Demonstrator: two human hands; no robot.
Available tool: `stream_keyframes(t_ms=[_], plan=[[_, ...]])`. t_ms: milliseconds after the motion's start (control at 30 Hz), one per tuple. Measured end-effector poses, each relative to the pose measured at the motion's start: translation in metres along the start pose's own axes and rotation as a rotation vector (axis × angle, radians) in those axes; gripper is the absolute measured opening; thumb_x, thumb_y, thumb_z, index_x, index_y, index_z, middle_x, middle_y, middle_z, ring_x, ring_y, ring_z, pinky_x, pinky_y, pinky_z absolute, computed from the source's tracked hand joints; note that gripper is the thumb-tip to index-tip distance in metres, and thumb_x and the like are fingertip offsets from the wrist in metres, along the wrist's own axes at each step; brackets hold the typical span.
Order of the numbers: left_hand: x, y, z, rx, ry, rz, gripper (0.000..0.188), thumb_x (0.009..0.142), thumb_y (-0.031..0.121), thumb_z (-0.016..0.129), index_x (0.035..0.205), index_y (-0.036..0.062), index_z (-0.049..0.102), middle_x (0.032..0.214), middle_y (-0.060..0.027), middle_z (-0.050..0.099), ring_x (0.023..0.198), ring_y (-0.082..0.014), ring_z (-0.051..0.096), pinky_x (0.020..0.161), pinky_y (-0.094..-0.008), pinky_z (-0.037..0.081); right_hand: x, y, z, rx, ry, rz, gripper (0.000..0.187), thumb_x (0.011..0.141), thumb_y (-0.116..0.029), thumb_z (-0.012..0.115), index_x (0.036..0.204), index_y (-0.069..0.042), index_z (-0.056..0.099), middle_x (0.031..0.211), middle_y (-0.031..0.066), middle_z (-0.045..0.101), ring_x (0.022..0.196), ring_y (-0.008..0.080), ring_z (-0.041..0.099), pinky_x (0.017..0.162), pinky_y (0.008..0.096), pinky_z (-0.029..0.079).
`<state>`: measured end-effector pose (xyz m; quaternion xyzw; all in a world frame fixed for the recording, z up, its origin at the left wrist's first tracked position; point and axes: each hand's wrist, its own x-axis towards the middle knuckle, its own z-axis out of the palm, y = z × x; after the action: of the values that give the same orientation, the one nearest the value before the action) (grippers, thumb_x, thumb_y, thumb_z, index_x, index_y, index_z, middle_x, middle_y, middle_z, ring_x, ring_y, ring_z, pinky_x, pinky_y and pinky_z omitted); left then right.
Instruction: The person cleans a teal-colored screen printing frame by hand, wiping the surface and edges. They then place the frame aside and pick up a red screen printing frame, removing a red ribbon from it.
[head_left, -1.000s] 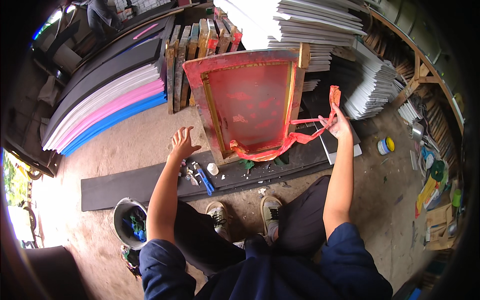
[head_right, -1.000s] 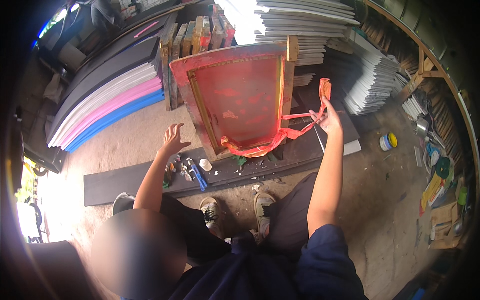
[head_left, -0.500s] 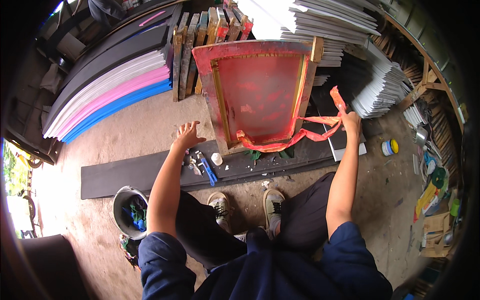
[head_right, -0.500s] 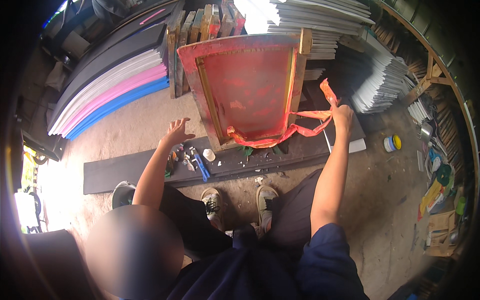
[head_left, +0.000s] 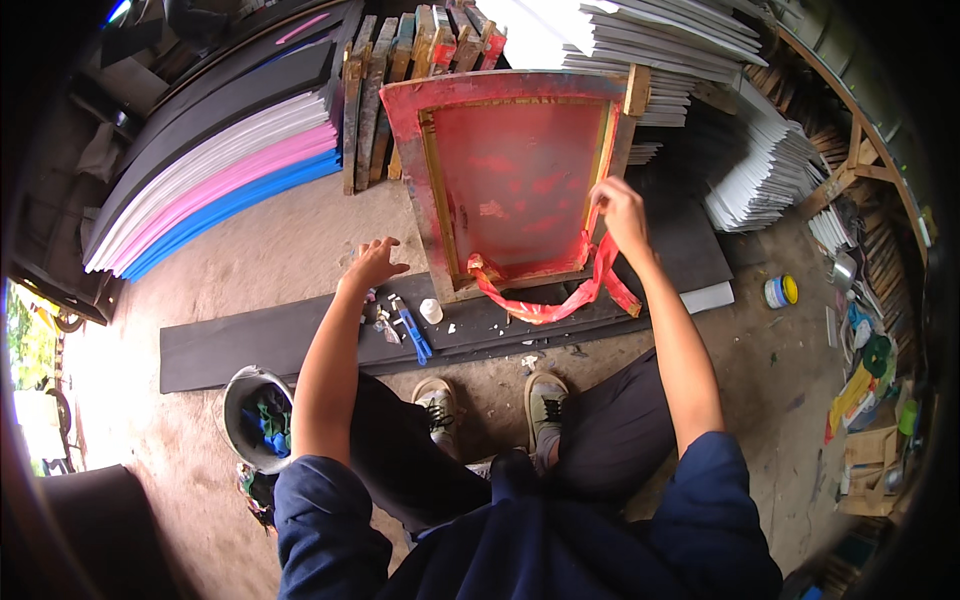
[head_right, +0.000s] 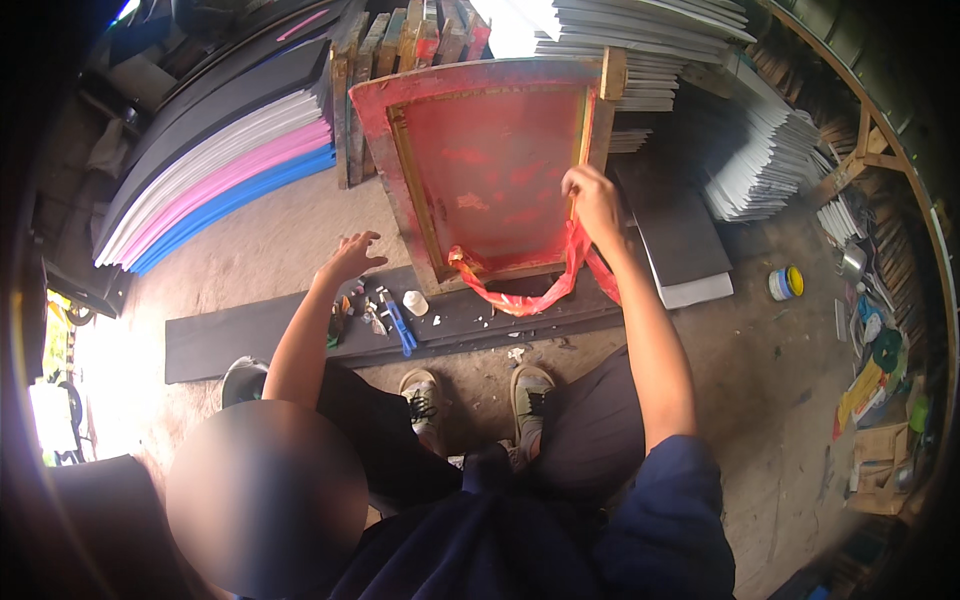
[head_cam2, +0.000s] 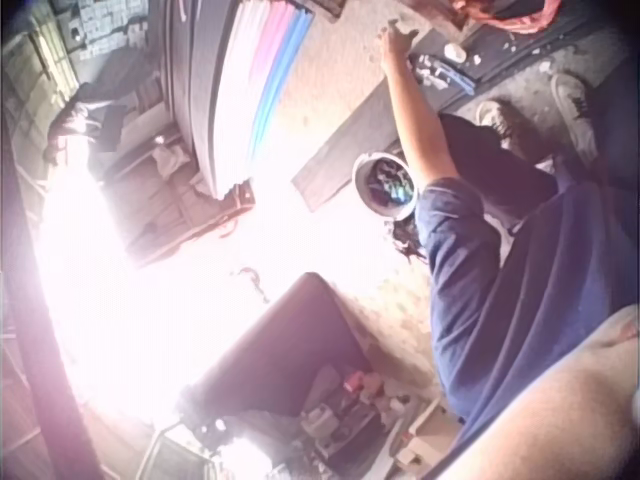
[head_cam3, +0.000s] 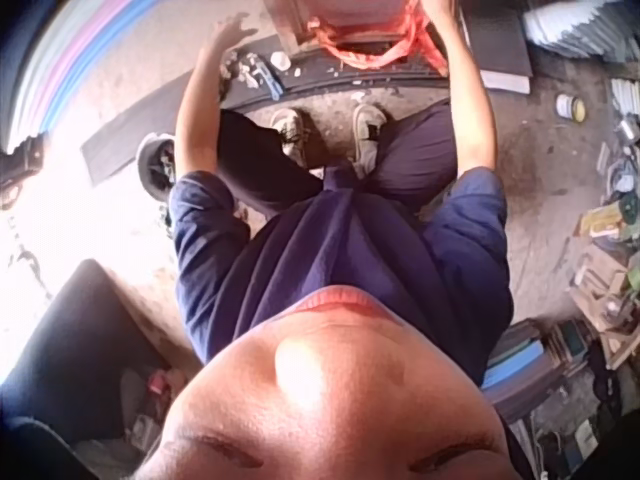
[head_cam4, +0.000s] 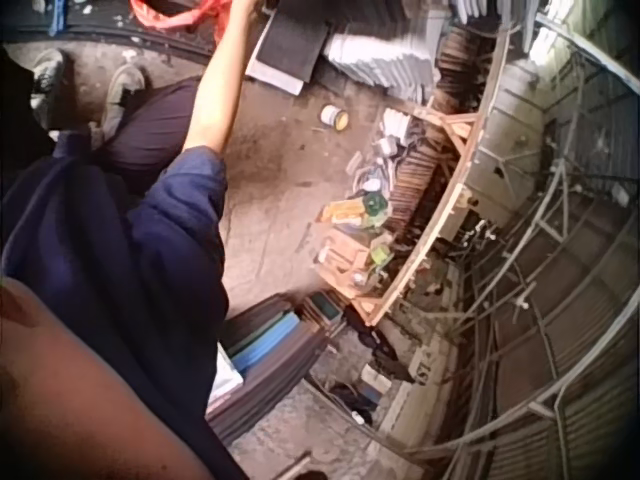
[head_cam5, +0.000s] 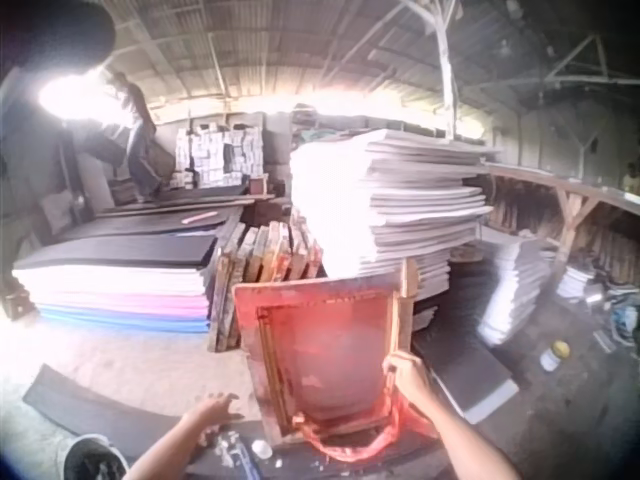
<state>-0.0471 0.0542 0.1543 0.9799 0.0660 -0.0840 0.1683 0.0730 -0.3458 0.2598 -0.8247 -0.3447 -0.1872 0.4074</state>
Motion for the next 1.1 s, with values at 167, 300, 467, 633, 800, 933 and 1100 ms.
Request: stream_keyframes(t_ms=[167,300,467,633,800,933,1100], plan=[[-0.012,0.025,-0.011,-0.004,-0.006,0.016,0.059,0.074,0.037,0.066,0.123,0.0122,0.043,0.118,-0.0175,0.048,0.114,-0.0369,0.037,0.096,-0.0463,0.032,-0.017,0.013,0.043,-0.265,-0.323,-0.188,0.01,0.076,-0.007,0.048,0.068,-0.001,0.052,0.069,0.014,0.053,0.071,0.0306,0.057,0.061,0.0395,0.046],[-0.02,0.016,-0.011,0.015,-0.071,-0.036,0.059,0.073,0.033,0.067,0.122,0.0116,0.044,0.119,-0.0174,0.047,0.115,-0.037,0.036,0.096,-0.0464,0.032,-0.025,0.012,0.078,-0.447,-0.583,-0.131,0.023,0.077,-0.025,0.051,0.078,-0.001,0.052,0.084,0.0147,0.055,0.082,0.0307,0.055,0.071,0.0429,0.045],[-0.023,-0.008,0.008,0.022,-0.081,-0.045,0.061,0.068,0.031,0.071,0.12,0.0134,0.045,0.117,-0.0167,0.049,0.115,-0.0381,0.039,0.095,-0.0458,0.036,-0.036,0.015,0.121,-0.583,-0.86,-0.053,0.068,0.073,-0.057,0.053,0.106,0.002,0.052,0.114,0.0173,0.049,0.108,0.0326,0.048,0.087,0.0516,0.037],[-0.002,0.004,0.035,-0.114,-0.145,0.049,0.072,0.065,0.029,0.074,0.123,0.0071,0.038,0.116,-0.018,0.05,0.112,-0.0321,0.046,0.094,-0.041,0.038,-0.055,0.021,0.175,-0.729,-0.847,0.028,0.087,0.062,-0.069,0.057,0.107,0.005,0.049,0.11,0.0158,0.05,0.103,0.0303,0.049,0.082,0.0461,0.041],[0.034,0.028,0.072,-0.344,0.044,0.132,0.084,0.059,0.027,0.079,0.124,0.0011,0.032,0.109,-0.0208,0.054,0.105,-0.034,0.051,0.087,-0.0383,0.042,-0.075,0.035,0.223,-0.795,-0.633,-0.005,0.026,0.074,-0.024,0.059,0.084,0.0,0.062,0.092,0.0138,0.058,0.09,0.0285,0.056,0.074,0.041,0.045],[0.038,0.027,0.117,-0.528,0.195,0.102,0.072,0.062,0.012,0.076,0.12,0.0027,0.034,0.097,-0.0185,0.06,0.092,-0.0332,0.059,0.077,-0.0382,0.048,-0.074,0.044,0.202,-0.598,-0.59,0.073,0.014,0.069,-0.008,0.054,0.077,-0.001,0.063,0.089,0.0144,0.06,0.086,0.0313,0.058,0.072,0.0453,0.047],[0.036,0.029,0.129,-0.467,0.212,0.108,0.058,0.068,0.008,0.07,0.116,0.0028,0.037,0.096,-0.0196,0.059,0.089,-0.0361,0.057,0.072,-0.0389,0.048,-0.066,0.071,0.143,-0.585,-0.692,0.159,0.012,0.072,-0.007,0.054,0.078,-0.002,0.064,0.093,0.0133,0.059,0.088,0.0304,0.059,0.072,0.043,0.049]])
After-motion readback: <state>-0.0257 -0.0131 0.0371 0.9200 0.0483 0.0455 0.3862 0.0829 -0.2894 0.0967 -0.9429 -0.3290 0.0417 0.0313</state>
